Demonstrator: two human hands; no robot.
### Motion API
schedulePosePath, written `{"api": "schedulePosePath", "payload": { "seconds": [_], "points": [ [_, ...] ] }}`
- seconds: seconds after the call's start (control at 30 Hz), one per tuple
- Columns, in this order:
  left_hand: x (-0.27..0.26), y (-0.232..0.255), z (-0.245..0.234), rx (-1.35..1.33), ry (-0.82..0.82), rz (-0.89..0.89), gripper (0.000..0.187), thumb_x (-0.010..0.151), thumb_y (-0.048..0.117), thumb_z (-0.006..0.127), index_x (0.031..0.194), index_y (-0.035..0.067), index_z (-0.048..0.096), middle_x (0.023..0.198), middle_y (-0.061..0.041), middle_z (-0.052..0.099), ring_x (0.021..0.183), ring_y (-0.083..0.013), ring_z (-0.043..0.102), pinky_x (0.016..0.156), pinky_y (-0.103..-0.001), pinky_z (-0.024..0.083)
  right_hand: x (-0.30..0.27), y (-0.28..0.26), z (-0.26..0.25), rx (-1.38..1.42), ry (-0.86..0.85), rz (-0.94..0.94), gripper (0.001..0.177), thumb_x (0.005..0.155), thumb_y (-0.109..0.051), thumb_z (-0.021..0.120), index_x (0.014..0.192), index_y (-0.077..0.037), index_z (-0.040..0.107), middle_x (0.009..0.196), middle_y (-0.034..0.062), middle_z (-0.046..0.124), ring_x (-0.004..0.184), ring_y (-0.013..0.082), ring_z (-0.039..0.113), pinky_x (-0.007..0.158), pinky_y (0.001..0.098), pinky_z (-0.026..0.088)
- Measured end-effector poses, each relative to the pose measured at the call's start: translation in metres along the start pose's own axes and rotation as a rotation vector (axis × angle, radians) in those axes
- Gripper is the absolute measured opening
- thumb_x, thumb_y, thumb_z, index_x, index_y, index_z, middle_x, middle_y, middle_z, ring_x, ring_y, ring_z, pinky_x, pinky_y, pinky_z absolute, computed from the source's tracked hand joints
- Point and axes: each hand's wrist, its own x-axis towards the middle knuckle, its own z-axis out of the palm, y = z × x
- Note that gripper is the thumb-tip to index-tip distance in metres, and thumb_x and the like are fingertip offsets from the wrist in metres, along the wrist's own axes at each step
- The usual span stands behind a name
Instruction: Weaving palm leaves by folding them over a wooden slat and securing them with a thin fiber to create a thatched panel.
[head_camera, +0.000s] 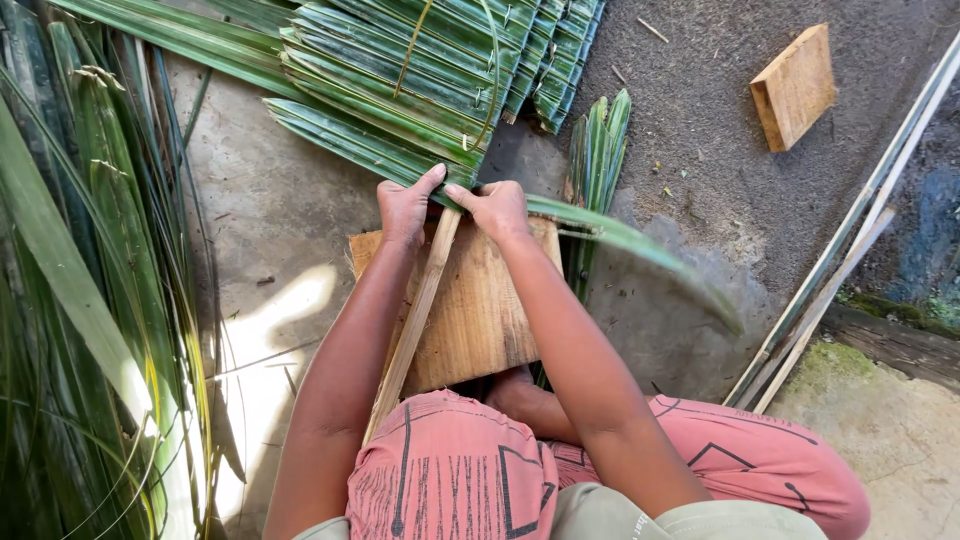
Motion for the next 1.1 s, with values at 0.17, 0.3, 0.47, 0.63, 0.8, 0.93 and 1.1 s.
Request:
{"api": "schedulePosePath", "payload": {
  "seconds": [0.17,0.3,0.47,0.63,0.8,0.93,1.1],
  "points": [
    [0.002,-0.002,-0.001,0.049,0.017,-0.019,0.027,0.069,0.009,0.096,0.078,-0.005,0.075,0.069,-0.016,0.073,0.06,-0.019,0.073,0.056,-0.036,0.061,0.004,0.004,0.022,0.27,-0.021,0.0,0.032,0.074,-0.041,0.09,0.089,-0.015,0.082,0.076,0.0041,0.077,0.079,0.0176,0.074,0.076,0.0305,0.059],
    [-0.011,0.024,0.003,0.265,0.027,0.015,0.028,0.07,0.019,0.097,0.072,0.0,0.076,0.065,-0.013,0.072,0.06,-0.0141,0.072,0.054,-0.035,0.058,0.023,0.028,0.041,0.782,-0.099,0.015,0.029,0.082,-0.016,0.089,0.104,-0.001,0.076,0.089,0.0092,0.076,0.08,0.0187,0.073,0.074,0.0356,0.063],
    [-0.055,0.076,-0.027,0.81,-0.255,0.015,0.074,0.093,0.071,0.057,0.092,-0.002,0.066,0.098,-0.026,0.056,0.098,-0.0356,0.047,0.092,-0.052,0.037,-0.001,0.004,0.023,0.859,-0.137,-0.041,0.029,0.082,-0.019,0.09,0.102,-0.004,0.075,0.088,0.0056,0.076,0.079,0.0161,0.076,0.073,0.0351,0.065],
    [-0.091,0.062,-0.01,-0.045,-0.389,-0.533,0.076,0.092,0.07,0.058,0.118,-0.001,0.067,0.108,-0.018,0.074,0.097,-0.0282,0.075,0.089,-0.046,0.063,-0.033,-0.019,0.009,0.872,-0.122,-0.107,0.027,0.084,-0.014,0.087,0.106,-0.002,0.075,0.092,0.007,0.075,0.084,0.0136,0.071,0.076,0.0343,0.064],
    [-0.023,0.085,-0.065,-0.832,-0.425,-0.05,0.042,0.095,0.053,0.059,0.085,0.014,0.068,0.091,-0.008,0.074,0.092,-0.0265,0.074,0.087,-0.04,0.06,-0.028,-0.014,0.013,0.903,-0.161,-0.135,0.026,0.087,-0.014,0.085,0.109,-0.005,0.075,0.095,0.0055,0.076,0.088,0.0118,0.073,0.079,0.033,0.064],
    [-0.011,0.176,-0.118,-0.647,-0.245,0.393,0.062,0.098,0.045,0.058,0.139,-0.001,0.059,0.1,-0.006,0.076,0.079,-0.0138,0.069,0.081,-0.032,0.061,-0.03,-0.013,0.006,0.998,-0.296,-0.14,0.019,0.091,-0.004,0.075,0.109,0.002,0.071,0.095,0.0079,0.072,0.08,0.0116,0.065,0.077,0.0245,0.057],
    [0.004,0.184,-0.13,-0.359,-0.224,0.599,0.051,0.099,0.037,0.073,0.135,0.003,0.058,0.133,-0.014,0.057,0.13,-0.0327,0.052,0.119,-0.049,0.042,-0.022,-0.003,0.014,1.031,-0.303,-0.189,0.019,0.092,0.0,0.073,0.111,0.004,0.07,0.1,0.0094,0.073,0.084,0.0117,0.066,0.08,0.0238,0.056]
  ]
}}
